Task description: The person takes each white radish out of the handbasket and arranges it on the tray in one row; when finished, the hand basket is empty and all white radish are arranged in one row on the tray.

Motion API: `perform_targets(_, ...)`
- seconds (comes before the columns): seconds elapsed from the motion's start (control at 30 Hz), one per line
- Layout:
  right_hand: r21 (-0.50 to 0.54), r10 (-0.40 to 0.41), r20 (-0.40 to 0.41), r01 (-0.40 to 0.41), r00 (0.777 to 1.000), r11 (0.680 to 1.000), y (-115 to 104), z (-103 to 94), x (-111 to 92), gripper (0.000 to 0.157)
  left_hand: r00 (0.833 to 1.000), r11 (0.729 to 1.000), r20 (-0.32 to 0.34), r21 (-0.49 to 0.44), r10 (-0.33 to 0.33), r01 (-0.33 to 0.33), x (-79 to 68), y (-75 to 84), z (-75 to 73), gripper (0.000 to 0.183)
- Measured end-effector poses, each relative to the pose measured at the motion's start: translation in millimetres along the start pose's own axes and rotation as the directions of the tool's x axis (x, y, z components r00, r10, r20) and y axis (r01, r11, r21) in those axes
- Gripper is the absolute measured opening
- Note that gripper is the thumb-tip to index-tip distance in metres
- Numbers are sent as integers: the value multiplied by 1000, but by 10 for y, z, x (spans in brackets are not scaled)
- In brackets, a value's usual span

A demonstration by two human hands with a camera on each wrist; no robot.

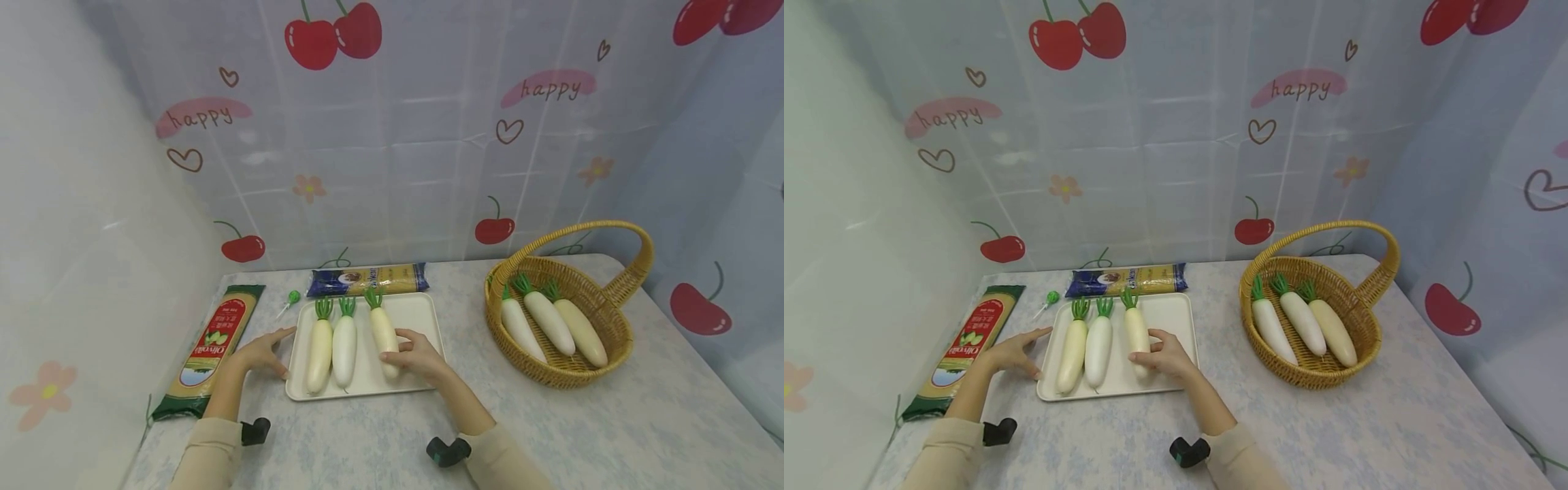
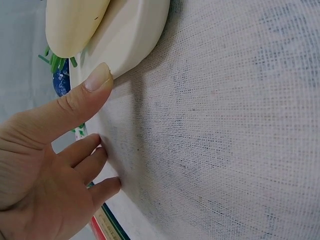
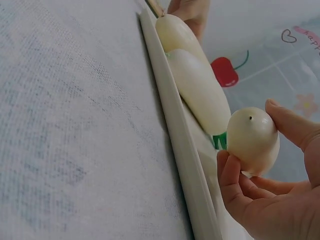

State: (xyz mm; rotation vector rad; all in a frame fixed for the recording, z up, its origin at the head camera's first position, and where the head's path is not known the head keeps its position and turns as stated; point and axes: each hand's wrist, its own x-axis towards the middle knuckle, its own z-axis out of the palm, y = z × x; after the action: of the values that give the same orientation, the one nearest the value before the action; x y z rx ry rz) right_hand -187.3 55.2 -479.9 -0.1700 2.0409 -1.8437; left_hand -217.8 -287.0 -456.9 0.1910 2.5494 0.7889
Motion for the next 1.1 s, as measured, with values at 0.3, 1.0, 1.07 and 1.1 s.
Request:
perform_targets(0.3, -66, -4, -18, 3, 1000, 998, -11, 150, 32, 76, 1000, 1000, -4, 9, -9, 9, -4, 24, -14, 104)
perform_targets(1.0, -108, 18, -38, -22, 999, 994, -27, 311, 77, 74, 1000, 1000, 6, -17, -7, 7, -5, 8, -7, 103)
perform_targets(1.07, -96, 19, -35, -23, 999, 995, -31, 317, 77, 73, 1000, 1000, 6, -15, -7, 7, -10, 14, -11, 103)
perform_targets(1.1, -93, 20, -35, -24, 999, 995, -33, 319, 80, 73, 1000, 1000, 5, -11, -6, 6, -10, 13, -12, 103)
